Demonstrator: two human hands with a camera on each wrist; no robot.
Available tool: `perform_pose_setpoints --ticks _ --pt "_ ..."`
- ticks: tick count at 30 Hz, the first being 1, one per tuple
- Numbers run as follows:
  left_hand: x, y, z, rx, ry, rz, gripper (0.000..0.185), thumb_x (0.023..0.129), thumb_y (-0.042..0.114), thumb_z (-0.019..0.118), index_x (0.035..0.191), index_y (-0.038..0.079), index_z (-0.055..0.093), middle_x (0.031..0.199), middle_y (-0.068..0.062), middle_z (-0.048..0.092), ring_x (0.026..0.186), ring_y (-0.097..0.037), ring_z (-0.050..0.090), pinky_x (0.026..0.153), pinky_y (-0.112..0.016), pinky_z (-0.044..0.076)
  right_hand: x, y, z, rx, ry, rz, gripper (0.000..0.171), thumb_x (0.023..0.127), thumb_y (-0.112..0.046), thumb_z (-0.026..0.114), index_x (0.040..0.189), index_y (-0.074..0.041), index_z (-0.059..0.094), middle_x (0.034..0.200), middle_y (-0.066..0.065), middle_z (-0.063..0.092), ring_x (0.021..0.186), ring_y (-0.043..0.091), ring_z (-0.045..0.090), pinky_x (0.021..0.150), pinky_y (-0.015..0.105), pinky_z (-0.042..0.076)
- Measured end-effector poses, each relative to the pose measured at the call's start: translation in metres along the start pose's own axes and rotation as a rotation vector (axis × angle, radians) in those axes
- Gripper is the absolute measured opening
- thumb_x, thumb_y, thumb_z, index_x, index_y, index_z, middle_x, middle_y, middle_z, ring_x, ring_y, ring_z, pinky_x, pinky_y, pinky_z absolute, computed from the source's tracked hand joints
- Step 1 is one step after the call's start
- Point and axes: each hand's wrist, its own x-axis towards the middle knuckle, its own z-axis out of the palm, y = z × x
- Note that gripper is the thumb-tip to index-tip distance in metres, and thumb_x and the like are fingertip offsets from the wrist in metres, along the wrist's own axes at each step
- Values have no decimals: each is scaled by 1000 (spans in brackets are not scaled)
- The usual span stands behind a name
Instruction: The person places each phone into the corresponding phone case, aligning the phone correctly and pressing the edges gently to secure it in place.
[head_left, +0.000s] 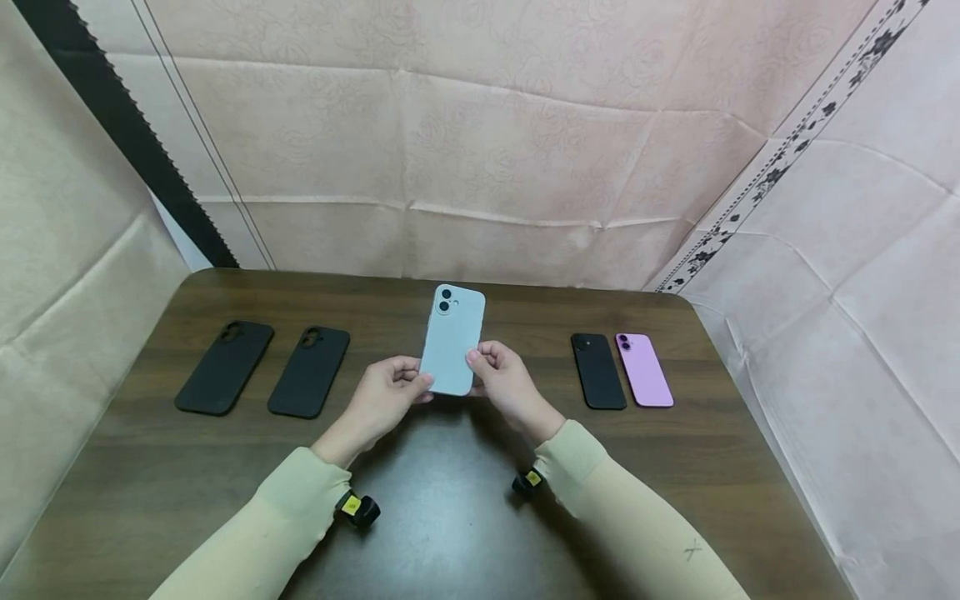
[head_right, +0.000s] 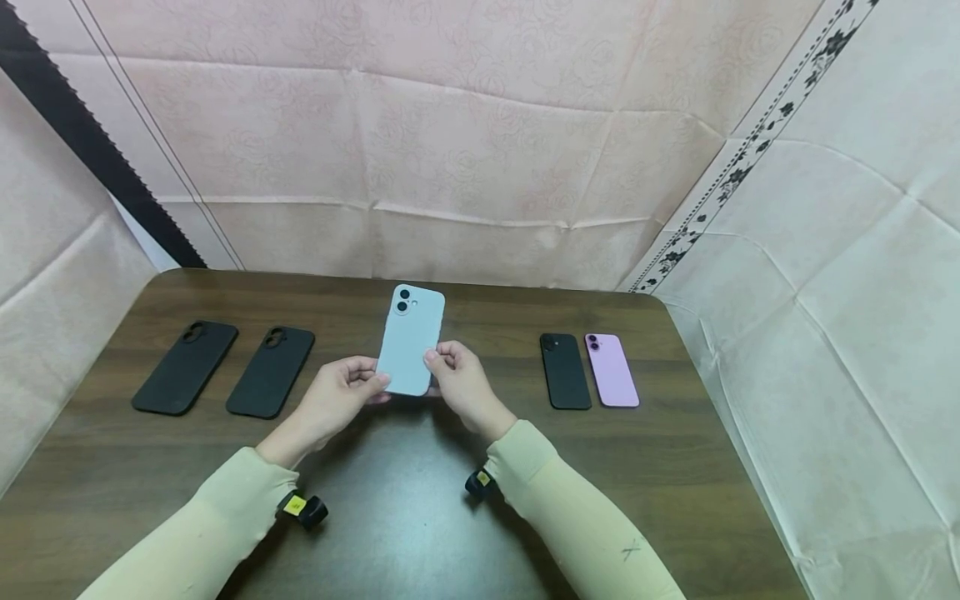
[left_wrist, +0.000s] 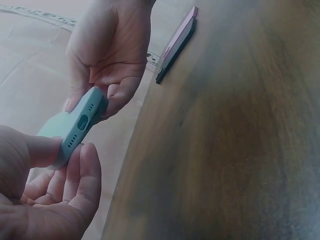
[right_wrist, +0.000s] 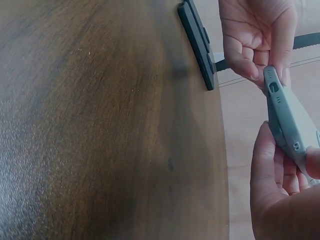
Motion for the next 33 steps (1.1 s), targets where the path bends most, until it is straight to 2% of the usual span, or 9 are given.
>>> perform_pose_setpoints --ticks 8,14,17,22,27,33 --pt "0 -2 0 28 12 5 21 95 11 63 111 -3 61 97 -15 64 87 -29 68 80 -38 56 0 -1 1 -1 -4 5 27 101 -25 52 111 0 55 106 15 66 92 25 67 75 40 57" --pt "1 -5 -1 10 -2 -29 23 96 12 62 114 -2 60 101 -15 64 93 -34 66 82 -39 55 0 -2 1 -15 -12 -16 26 101 -24 52 110 0 55 105 15 66 92 24 66 75 40 57" --pt "1 -6 -3 7 -12 -43 24 97 14 60 117 0 59 104 -14 64 96 -31 66 83 -38 55 0 -3 2 -21 -25 -22 26 101 -23 52 110 1 55 105 15 66 91 23 66 75 41 57" --pt "1 -2 -7 58 8 -9 28 98 19 59 122 3 57 108 -12 65 96 -22 64 83 -42 54 -1 -4 4 -31 -77 -17 26 101 -23 52 111 1 54 106 15 67 90 24 67 77 43 56" --pt "1 1 -9 90 14 -13 28 98 19 58 121 3 58 109 -11 65 95 -21 64 83 -43 54 -1 -4 5 -38 -92 -6 26 100 -23 54 111 0 55 107 15 67 91 25 67 76 41 57" --pt "0 2 -9 80 34 -24 27 99 18 57 121 2 59 108 -11 66 93 -22 63 83 -44 53 -2 -2 4 -37 -106 17 30 98 -27 58 114 -1 56 110 13 67 96 27 66 79 42 56"
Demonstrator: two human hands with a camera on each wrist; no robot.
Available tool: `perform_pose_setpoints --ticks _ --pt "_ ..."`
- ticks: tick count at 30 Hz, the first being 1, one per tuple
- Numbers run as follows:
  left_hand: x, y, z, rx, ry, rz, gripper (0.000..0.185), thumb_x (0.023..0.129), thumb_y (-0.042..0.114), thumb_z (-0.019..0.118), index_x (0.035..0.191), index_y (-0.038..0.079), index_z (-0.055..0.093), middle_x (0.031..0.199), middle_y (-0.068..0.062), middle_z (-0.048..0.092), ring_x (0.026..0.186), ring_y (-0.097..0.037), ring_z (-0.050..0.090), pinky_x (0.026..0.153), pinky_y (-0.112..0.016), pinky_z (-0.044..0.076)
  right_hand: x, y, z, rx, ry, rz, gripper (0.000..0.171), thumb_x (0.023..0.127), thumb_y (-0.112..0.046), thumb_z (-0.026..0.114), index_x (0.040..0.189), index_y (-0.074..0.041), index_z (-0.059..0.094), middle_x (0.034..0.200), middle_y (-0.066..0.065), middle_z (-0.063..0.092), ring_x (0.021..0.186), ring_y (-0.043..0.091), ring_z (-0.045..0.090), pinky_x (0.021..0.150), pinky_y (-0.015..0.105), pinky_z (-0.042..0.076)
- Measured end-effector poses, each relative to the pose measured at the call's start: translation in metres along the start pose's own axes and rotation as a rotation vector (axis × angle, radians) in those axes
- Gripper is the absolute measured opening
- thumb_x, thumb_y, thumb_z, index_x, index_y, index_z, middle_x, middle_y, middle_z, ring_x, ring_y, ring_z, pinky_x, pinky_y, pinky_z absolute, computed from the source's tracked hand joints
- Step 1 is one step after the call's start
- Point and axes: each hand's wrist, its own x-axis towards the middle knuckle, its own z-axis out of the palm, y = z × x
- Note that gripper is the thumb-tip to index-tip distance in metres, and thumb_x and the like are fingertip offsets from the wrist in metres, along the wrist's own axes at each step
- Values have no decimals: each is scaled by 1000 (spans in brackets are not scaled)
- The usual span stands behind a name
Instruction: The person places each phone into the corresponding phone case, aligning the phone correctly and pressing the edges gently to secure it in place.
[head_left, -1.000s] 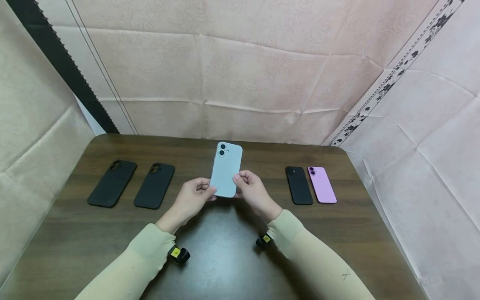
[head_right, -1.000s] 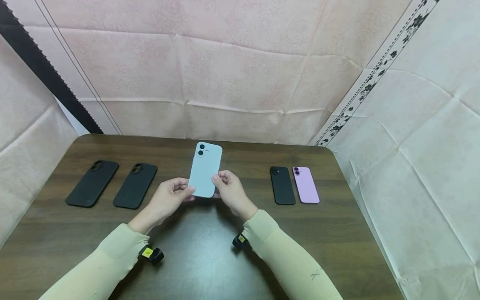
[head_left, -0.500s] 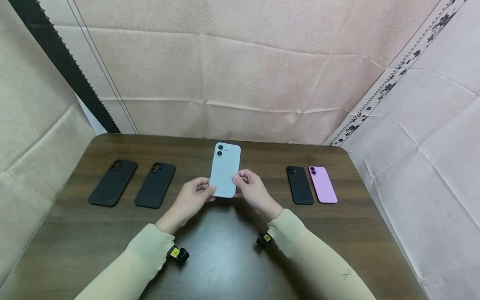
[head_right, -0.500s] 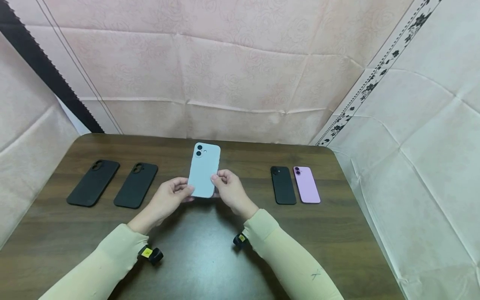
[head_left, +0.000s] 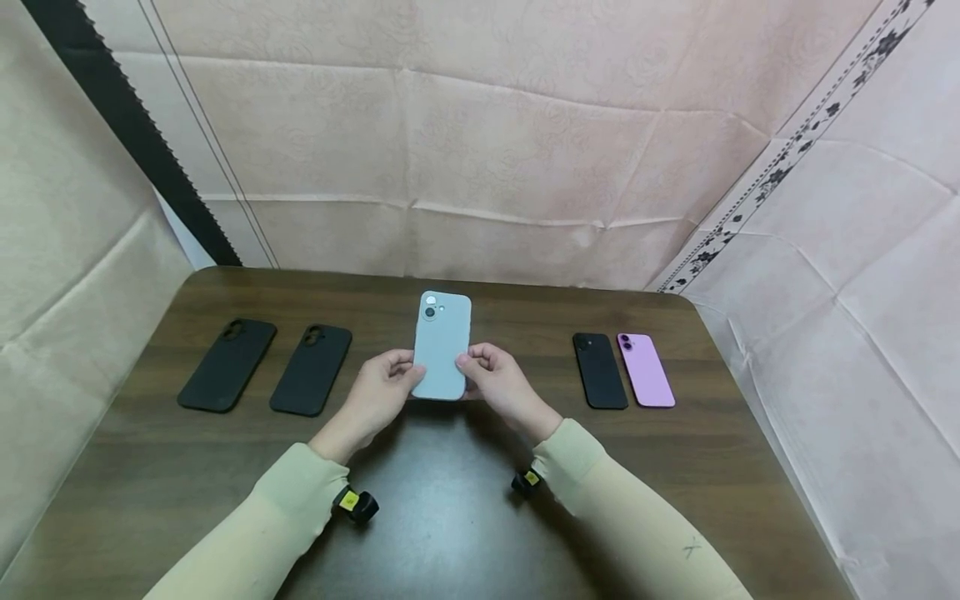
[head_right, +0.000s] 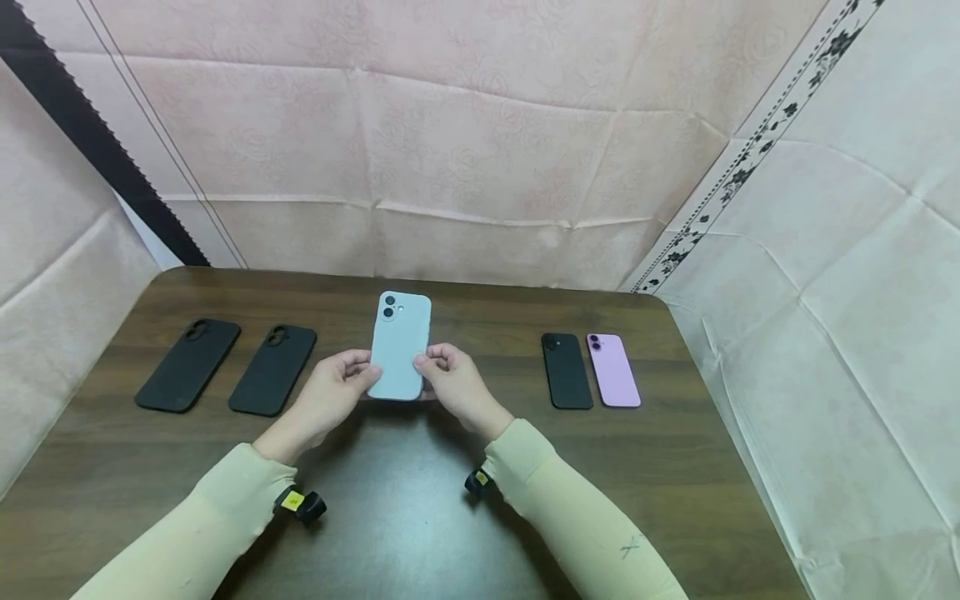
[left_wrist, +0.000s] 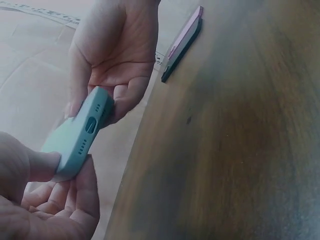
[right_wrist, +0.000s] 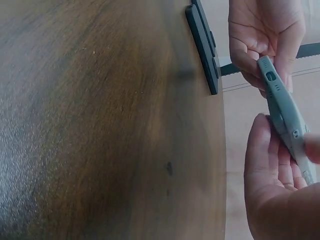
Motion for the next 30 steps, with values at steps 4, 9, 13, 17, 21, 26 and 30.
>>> perform_pose_setpoints --ticks 4,9,13,17,21,26,30 --pt "0 1 1 -5 39 -12 29 100 18 56 124 2 57 110 -12 65 95 -22 63 84 -44 53 0 2 1 18 -40 21 33 96 -24 62 117 0 55 111 15 66 99 26 65 85 42 54" --pt "1 2 1 13 80 -34 34 100 21 56 128 2 55 114 -11 64 99 -21 61 83 -39 53 0 5 3 66 -80 37 33 94 -17 66 116 4 53 111 18 64 99 27 65 89 47 51" --pt "1 1 1 24 91 -29 36 100 22 56 130 2 53 115 -12 62 103 -21 60 84 -37 52 0 6 4 64 -82 19 32 92 -14 67 115 4 53 110 19 64 97 27 65 86 44 53" --pt "1 -1 1 24 101 -15 37 100 23 56 130 2 53 115 -12 62 105 -21 60 84 -36 53 0 6 4 39 -95 18 33 92 -16 69 114 4 54 110 19 64 97 27 65 87 45 52" --pt "1 -2 2 19 105 -7 38 100 23 56 131 1 53 116 -12 61 111 -22 59 87 -37 52 0 7 4 12 -100 36 34 91 -19 70 112 3 56 107 18 65 93 28 67 89 49 50" --pt "1 -1 2 15 106 -7 39 100 23 56 131 1 51 117 -13 60 113 -22 57 91 -38 50 0 7 3 -24 -85 45 31 91 -22 70 108 1 58 102 17 67 87 28 68 86 48 52" --pt "2 -1 2 15 109 -19 39 100 23 56 131 1 51 117 -13 60 111 -22 58 89 -37 51 -1 6 4 -49 -87 46 29 90 -21 70 107 1 60 103 20 66 86 28 68 86 48 52"
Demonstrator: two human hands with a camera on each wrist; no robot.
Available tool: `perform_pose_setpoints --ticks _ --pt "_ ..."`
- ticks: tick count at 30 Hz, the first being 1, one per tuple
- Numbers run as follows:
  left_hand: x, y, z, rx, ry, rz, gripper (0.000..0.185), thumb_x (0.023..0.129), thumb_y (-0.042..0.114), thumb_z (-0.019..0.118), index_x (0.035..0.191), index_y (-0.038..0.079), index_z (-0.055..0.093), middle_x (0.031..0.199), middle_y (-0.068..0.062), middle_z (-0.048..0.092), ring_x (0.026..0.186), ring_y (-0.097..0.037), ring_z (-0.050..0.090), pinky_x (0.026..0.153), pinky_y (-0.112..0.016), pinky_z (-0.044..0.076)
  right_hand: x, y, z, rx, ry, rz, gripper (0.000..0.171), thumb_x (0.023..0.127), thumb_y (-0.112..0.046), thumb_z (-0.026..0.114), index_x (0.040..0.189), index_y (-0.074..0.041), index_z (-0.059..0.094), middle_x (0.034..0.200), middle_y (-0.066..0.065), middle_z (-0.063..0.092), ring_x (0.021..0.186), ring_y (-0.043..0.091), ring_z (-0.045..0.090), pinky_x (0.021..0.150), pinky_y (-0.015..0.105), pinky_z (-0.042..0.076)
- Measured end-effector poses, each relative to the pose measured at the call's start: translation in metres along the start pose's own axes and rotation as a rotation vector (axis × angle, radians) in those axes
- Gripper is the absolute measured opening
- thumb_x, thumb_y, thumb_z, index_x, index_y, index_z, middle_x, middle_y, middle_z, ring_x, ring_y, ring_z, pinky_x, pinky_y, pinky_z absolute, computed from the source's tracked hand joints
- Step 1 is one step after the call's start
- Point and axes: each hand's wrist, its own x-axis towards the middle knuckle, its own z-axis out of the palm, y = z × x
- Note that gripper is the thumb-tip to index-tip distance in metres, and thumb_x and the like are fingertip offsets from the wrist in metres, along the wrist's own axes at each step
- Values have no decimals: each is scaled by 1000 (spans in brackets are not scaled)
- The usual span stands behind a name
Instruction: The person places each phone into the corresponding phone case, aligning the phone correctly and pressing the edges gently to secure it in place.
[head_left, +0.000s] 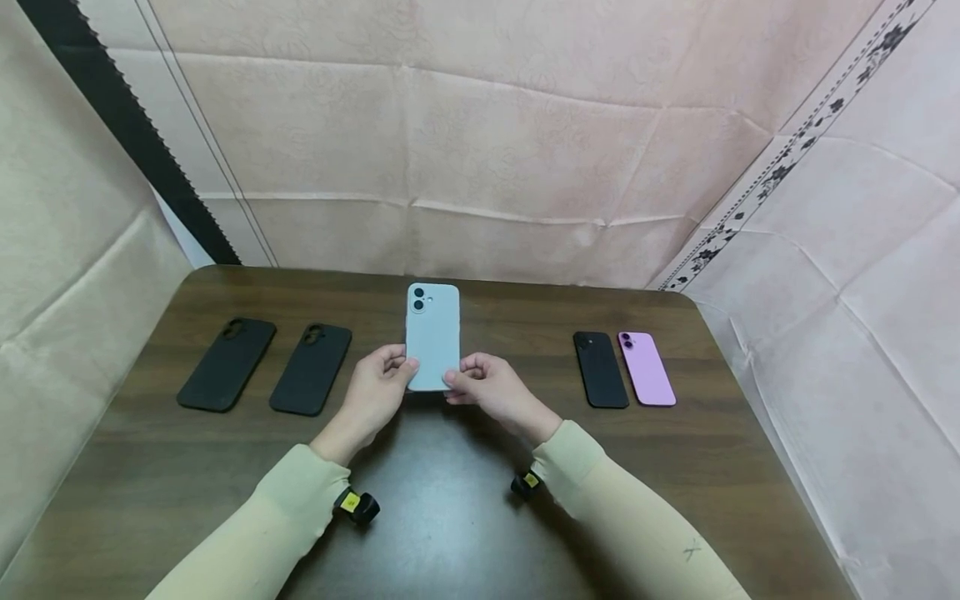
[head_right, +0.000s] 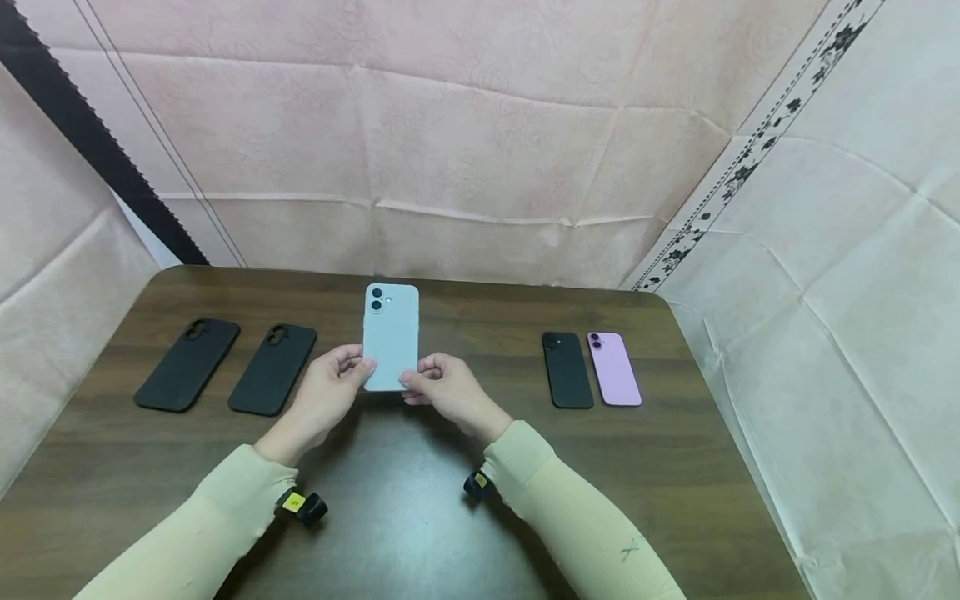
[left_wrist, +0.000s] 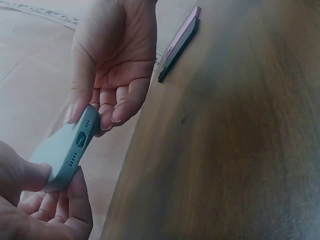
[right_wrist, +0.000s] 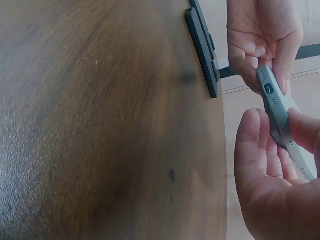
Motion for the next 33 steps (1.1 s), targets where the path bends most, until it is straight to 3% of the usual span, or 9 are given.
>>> perform_pose_setpoints --ticks 11,22,33 --pt "1 -2 -2 -22 -22 -21 39 100 23 55 132 2 51 117 -12 61 106 -21 59 87 -37 51 -2 -3 3 21 -11 -31 22 94 -14 65 104 5 59 105 27 65 86 29 69 88 50 50" --pt "0 0 -4 -65 -43 -21 33 100 21 56 127 2 55 112 -12 64 100 -21 62 85 -36 53 -5 -4 2 56 20 -58 27 96 -20 63 110 1 57 104 17 66 88 28 67 85 49 52" --pt "-8 -1 -2 -100 -145 -13 24 99 18 57 119 4 60 109 -10 67 97 -21 65 84 -37 54 -4 -11 -4 78 98 -41 26 98 -23 58 115 -3 57 110 12 68 95 26 66 81 44 55"
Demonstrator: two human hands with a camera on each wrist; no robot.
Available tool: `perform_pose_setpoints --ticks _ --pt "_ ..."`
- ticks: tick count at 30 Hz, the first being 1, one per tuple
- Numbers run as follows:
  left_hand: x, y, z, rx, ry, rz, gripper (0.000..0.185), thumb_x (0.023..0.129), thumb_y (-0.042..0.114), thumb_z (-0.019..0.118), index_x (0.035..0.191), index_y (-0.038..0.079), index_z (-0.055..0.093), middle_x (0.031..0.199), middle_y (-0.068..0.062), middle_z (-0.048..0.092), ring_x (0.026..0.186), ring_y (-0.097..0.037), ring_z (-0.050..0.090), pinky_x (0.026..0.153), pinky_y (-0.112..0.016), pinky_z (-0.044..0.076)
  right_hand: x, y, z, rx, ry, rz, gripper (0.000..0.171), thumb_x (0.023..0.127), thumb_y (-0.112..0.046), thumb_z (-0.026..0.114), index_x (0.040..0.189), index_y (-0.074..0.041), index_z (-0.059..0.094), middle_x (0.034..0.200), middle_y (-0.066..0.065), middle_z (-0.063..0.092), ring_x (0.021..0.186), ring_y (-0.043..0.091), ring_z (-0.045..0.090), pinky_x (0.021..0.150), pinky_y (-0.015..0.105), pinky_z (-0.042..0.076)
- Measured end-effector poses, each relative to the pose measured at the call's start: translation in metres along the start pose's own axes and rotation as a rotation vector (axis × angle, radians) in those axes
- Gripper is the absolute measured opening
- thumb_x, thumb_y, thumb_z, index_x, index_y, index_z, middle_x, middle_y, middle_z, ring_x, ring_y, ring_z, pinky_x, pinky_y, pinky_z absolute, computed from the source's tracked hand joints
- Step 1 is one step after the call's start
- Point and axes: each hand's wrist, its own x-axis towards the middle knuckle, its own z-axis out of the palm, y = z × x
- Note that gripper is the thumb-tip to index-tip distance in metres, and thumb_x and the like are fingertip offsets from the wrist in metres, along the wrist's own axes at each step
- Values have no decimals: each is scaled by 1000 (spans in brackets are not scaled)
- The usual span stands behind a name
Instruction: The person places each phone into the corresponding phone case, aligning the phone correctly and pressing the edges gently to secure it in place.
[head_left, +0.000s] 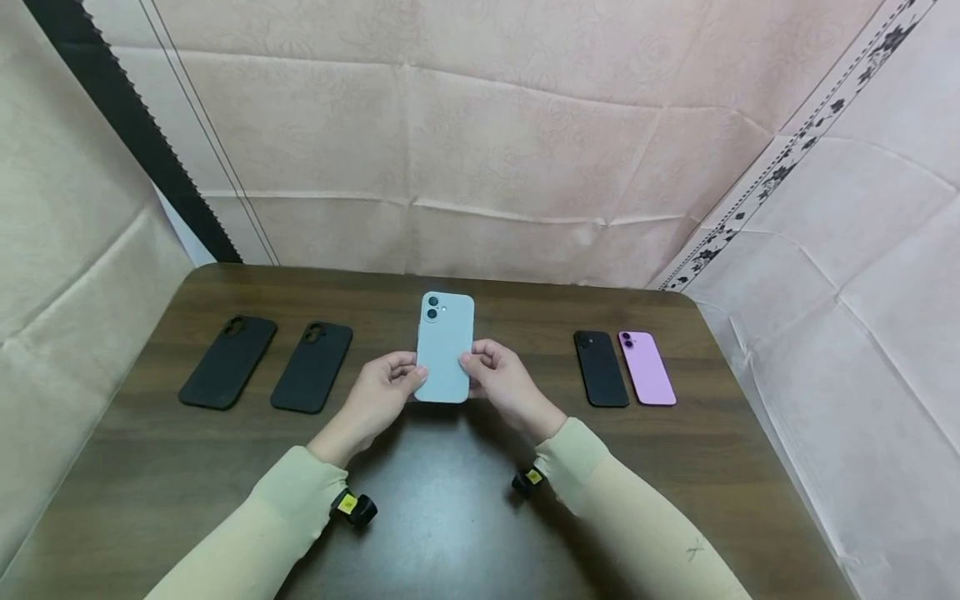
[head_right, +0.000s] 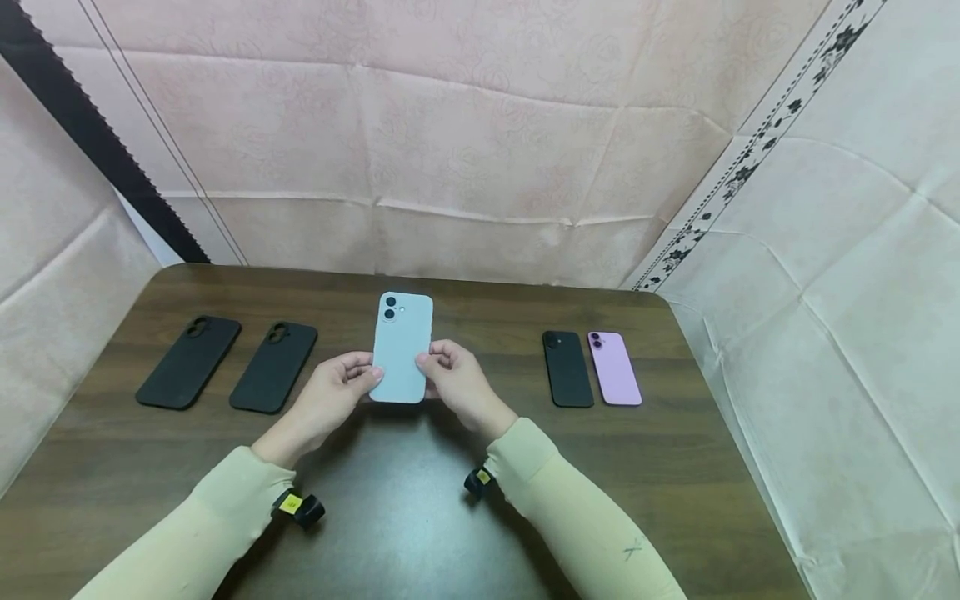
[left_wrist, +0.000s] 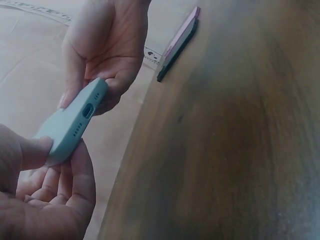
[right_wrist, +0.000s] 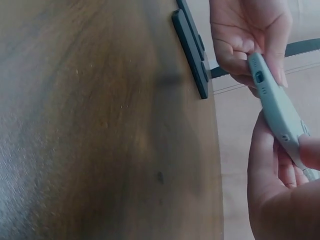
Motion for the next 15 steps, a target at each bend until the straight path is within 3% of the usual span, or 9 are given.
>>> perform_pose_setpoints --ticks 10,15 --pt "2 -4 -4 -7 -88 -12 28 98 17 59 122 4 56 111 -12 66 97 -23 66 82 -40 55 1 9 -3 46 -8 38 24 99 -23 57 111 -3 54 110 13 67 94 24 66 78 41 56" --pt "2 -6 -5 4 -162 -20 31 95 13 63 122 1 55 109 -15 64 99 -30 65 85 -43 53 3 8 -3 76 20 39 24 99 -22 56 113 -2 54 112 14 66 98 24 65 79 41 56"
